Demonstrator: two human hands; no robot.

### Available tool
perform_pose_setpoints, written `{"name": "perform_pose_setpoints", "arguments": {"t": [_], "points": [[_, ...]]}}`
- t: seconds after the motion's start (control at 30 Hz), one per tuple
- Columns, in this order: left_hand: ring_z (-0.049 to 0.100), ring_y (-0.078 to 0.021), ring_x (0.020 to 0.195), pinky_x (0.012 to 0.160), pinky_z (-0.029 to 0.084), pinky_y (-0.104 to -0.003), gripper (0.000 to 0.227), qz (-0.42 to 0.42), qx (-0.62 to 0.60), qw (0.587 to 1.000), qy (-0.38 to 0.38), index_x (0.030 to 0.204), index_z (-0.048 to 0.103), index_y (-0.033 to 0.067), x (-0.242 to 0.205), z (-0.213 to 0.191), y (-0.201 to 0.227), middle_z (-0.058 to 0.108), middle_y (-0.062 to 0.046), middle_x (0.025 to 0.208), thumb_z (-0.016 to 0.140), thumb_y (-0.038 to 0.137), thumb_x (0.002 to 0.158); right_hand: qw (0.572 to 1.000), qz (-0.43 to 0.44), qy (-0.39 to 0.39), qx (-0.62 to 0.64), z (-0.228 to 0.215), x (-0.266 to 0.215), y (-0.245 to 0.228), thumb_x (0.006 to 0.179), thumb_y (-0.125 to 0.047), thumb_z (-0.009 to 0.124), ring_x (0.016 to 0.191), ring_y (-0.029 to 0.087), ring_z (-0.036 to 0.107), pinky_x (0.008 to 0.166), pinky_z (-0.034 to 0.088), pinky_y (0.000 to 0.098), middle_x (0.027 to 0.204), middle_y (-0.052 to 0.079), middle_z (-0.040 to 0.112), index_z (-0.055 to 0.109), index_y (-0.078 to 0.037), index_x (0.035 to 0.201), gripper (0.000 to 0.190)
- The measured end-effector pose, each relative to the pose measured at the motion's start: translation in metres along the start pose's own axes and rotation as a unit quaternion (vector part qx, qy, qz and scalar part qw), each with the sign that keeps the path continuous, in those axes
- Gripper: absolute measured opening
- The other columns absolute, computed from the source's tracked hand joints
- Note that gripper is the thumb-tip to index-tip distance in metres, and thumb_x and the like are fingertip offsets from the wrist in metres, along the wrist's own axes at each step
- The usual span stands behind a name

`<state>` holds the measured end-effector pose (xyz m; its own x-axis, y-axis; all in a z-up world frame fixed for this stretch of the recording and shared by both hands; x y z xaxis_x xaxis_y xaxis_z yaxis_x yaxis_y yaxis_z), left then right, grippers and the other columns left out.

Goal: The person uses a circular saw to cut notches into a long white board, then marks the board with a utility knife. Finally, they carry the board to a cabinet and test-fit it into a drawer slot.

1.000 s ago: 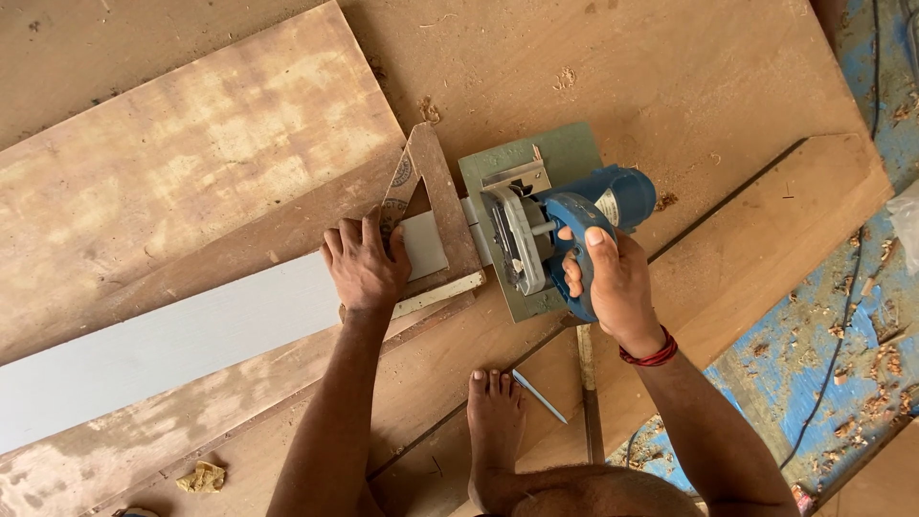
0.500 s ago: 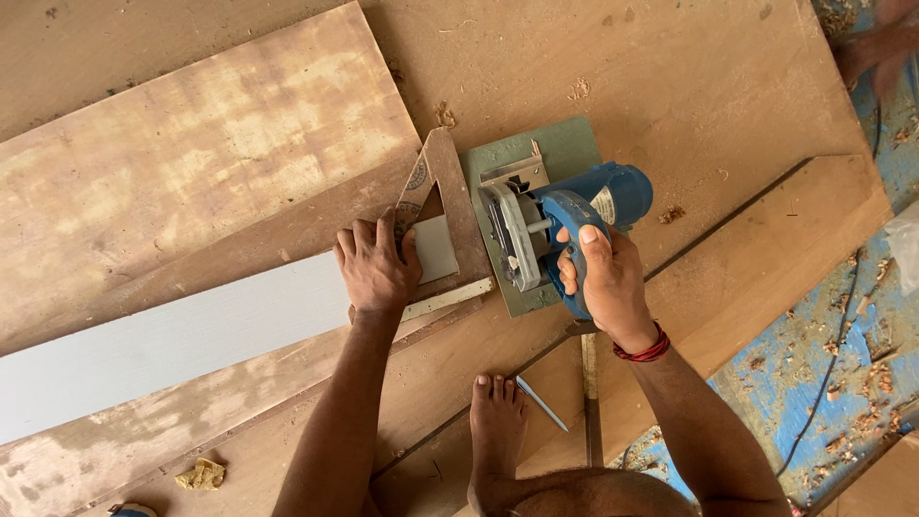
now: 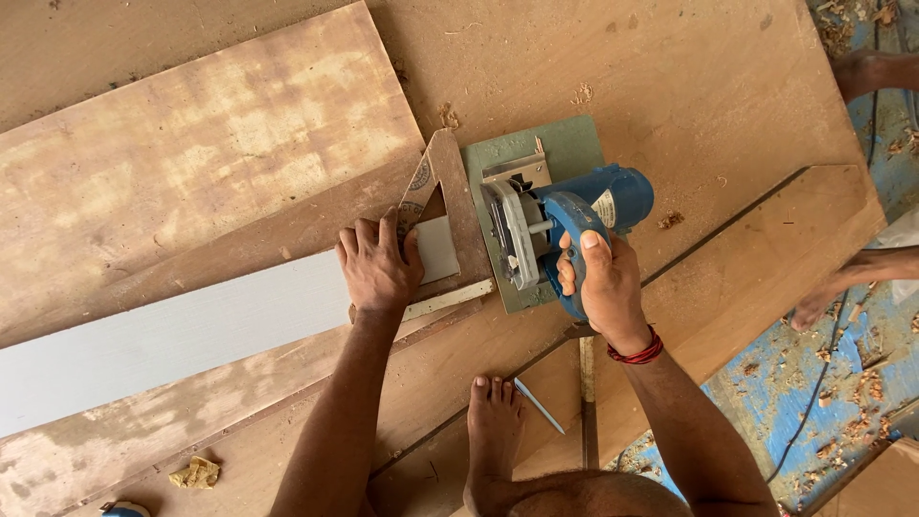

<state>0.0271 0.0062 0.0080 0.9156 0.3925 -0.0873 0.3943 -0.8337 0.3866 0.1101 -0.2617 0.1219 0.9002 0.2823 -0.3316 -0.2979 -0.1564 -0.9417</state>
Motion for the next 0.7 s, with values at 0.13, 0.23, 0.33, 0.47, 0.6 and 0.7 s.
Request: {"name": "perform_pose_setpoints", "arguments": {"t": [0.13,0.23,0.33,0.47,0.6,0.7], "points": [[0.051,-0.0321,0.098,0.094,0.043,-0.050,0.047,0.000,-0.004,1.000,0.005,0.142,0.057,0.0120,-0.001,-0.001,0.001,0.056,-0.016,0.104,0.055,0.042,0.105,1.000,0.001,0.009,0.010,0.002,0.000,-0.002,0.103,-0.052,0.055,0.055,0.007,0.052,0.048,0.045,0.0224,0.064,0.001,0.055,0.061,-0.004,0.100,0.048],[0.051,-0.0326,0.099,0.093,0.043,-0.049,0.047,-0.002,0.002,1.000,0.006,0.140,0.058,0.0118,0.000,-0.003,0.002,0.056,-0.017,0.105,0.054,0.042,0.103,1.000,-0.013,0.002,0.013,0.002,-0.002,-0.004,0.103,-0.051,0.054,0.055,0.007,0.052,0.049,0.045,0.0219,0.064,0.001,0.054,0.063,-0.004,0.105,0.048],[0.051,-0.0325,0.096,0.092,0.043,-0.050,0.049,-0.008,0.012,1.000,-0.018,0.142,0.057,0.0117,0.002,-0.003,0.001,0.056,-0.017,0.102,0.053,0.043,0.104,1.000,-0.021,0.005,0.017,-0.005,-0.006,0.000,0.104,-0.050,0.053,0.055,0.007,0.053,0.050,0.047,0.0227,0.065,0.001,0.055,0.064,-0.002,0.109,0.050],[0.051,-0.0315,0.098,0.094,0.043,-0.049,0.048,0.000,0.010,1.000,0.001,0.141,0.057,0.0127,0.000,0.002,-0.001,0.056,-0.016,0.103,0.053,0.044,0.105,0.998,-0.048,0.042,0.015,-0.029,-0.023,-0.009,0.105,-0.053,0.050,0.051,0.008,0.054,0.045,0.049,0.0261,0.065,0.001,0.055,0.064,0.000,0.109,0.054],[0.051,-0.0320,0.097,0.091,0.043,-0.049,0.046,-0.003,0.009,1.000,-0.001,0.140,0.057,0.0128,0.000,0.000,0.001,0.056,-0.016,0.103,0.055,0.041,0.103,0.995,-0.024,0.075,0.069,-0.053,-0.048,-0.026,0.107,-0.047,0.056,0.060,0.011,0.055,0.056,0.050,0.0272,0.071,0.005,0.057,0.064,0.000,0.115,0.049],[0.051,-0.0322,0.098,0.092,0.044,-0.049,0.045,0.000,-0.012,0.999,0.030,0.139,0.058,0.0129,-0.002,-0.002,0.003,0.056,-0.016,0.104,0.058,0.040,0.104,0.993,0.004,0.106,0.056,-0.064,-0.060,-0.038,0.105,-0.039,0.063,0.063,0.014,0.054,0.058,0.048,0.0287,0.074,0.006,0.057,0.064,0.001,0.116,0.042]]}}
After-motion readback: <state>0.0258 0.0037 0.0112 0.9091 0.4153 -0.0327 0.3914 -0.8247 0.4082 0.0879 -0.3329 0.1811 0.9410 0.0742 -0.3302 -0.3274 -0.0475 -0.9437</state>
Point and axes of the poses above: each hand's wrist, its own x-axis towards the middle knuckle, its own z-axis out of the palm, y = z × x, the point moved 3 cm from there along x, towards the middle knuckle
